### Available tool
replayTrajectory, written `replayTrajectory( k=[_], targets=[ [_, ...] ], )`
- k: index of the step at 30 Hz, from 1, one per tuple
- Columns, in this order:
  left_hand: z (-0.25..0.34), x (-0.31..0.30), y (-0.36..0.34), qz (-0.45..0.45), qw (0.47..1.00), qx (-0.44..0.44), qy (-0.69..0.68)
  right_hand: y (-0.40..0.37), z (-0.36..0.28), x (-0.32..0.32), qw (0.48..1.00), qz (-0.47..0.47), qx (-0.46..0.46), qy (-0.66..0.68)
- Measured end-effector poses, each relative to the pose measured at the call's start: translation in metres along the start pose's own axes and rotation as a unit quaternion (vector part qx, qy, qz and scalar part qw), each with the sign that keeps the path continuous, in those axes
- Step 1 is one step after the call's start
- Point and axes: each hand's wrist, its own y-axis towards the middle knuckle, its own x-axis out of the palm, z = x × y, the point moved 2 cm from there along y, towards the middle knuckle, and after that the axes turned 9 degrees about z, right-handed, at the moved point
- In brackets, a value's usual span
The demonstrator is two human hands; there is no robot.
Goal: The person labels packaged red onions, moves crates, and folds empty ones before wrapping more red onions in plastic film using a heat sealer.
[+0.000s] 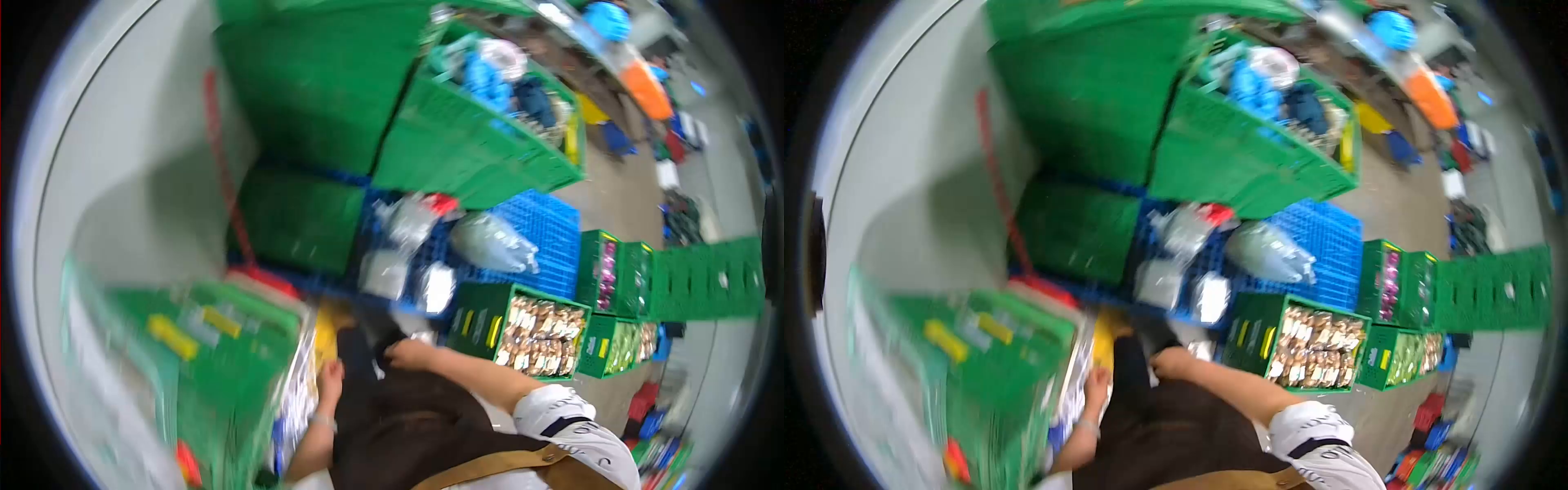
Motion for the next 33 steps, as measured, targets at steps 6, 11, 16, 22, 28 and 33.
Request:
replayTrajectory(
  k=[6,11,16,22,28,33],
  targets=[
    [-0.075,0.093,0.047,-0.150,0.965,-0.163,-0.142,0.104,0.046,-0.045,0.997,0.077,0.006,0.012],
    [-0.141,0.160,0.102,-0.105,0.948,-0.164,-0.251,0.200,0.115,-0.031,0.975,0.178,0.042,0.128],
    [-0.129,0.201,0.184,-0.088,0.990,-0.084,-0.073,0.267,0.205,0.009,0.866,0.191,0.178,0.427],
    [-0.138,0.231,0.289,-0.036,0.936,-0.247,-0.248,0.326,0.249,0.028,0.793,0.217,0.223,0.524],
    [-0.163,0.268,0.377,0.028,0.860,-0.305,-0.408,0.415,0.275,0.052,0.781,0.238,0.287,0.501],
    [-0.145,0.270,0.397,0.018,0.845,-0.350,-0.404,0.472,0.296,0.097,0.693,0.286,0.314,0.582]
  ],
)
